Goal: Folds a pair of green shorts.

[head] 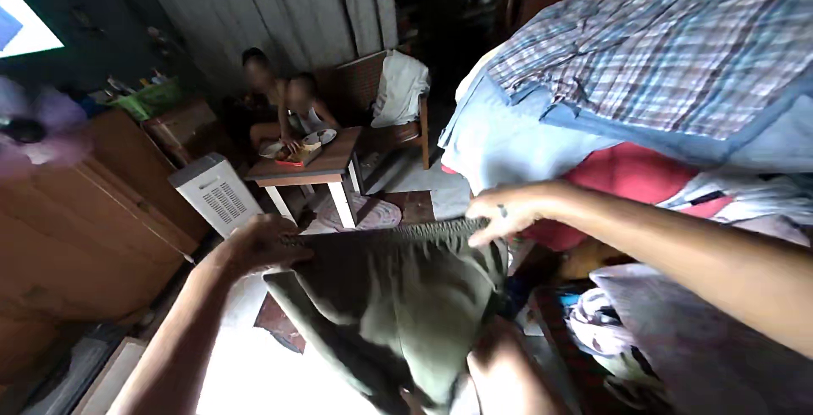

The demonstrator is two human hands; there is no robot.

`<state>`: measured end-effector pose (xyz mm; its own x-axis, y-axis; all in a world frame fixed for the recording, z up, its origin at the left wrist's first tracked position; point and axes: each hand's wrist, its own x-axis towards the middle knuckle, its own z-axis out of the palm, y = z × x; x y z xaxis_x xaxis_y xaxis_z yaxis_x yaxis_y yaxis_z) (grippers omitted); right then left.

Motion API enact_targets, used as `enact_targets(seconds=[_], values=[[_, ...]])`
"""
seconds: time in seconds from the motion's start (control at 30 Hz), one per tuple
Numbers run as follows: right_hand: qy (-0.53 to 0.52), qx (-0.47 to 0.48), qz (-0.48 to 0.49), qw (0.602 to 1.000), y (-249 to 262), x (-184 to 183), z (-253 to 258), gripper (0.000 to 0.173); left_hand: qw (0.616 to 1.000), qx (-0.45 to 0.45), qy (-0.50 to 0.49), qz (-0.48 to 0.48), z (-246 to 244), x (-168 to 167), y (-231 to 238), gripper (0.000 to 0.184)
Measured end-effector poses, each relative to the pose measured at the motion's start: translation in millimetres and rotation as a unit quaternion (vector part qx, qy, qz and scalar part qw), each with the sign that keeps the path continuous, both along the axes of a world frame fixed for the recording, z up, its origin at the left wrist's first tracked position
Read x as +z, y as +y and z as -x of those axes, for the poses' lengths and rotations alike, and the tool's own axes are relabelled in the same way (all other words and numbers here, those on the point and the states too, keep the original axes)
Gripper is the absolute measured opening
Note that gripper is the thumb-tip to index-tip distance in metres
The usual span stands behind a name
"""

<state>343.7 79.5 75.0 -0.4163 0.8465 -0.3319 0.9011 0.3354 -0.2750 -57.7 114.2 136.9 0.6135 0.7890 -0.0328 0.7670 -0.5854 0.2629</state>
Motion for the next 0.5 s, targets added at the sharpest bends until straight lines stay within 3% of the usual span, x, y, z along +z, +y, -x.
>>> enact_targets(seconds=[0.13,0.2,0.37,0.5], values=[[-0.024,-0.036,-0.228,0.973,16,24,-18,0.033,0.995,0.066,0.004,-0.076,5,-7,22,0.022],[-0.007,-0.042,-0.260,0.965,18,42,-12,0.031,0.992,0.086,0.000,-0.096,-2,-4,30,0.023],[0.022,-0.044,-0.307,0.950,19,65,-15,0.027,0.986,0.029,-0.046,-0.158,-6,5,46,0.016],[0.010,-0.052,-0.344,0.937,17,70,-19,0.026,0.976,0.074,-0.047,-0.198,-18,12,48,0.025]])
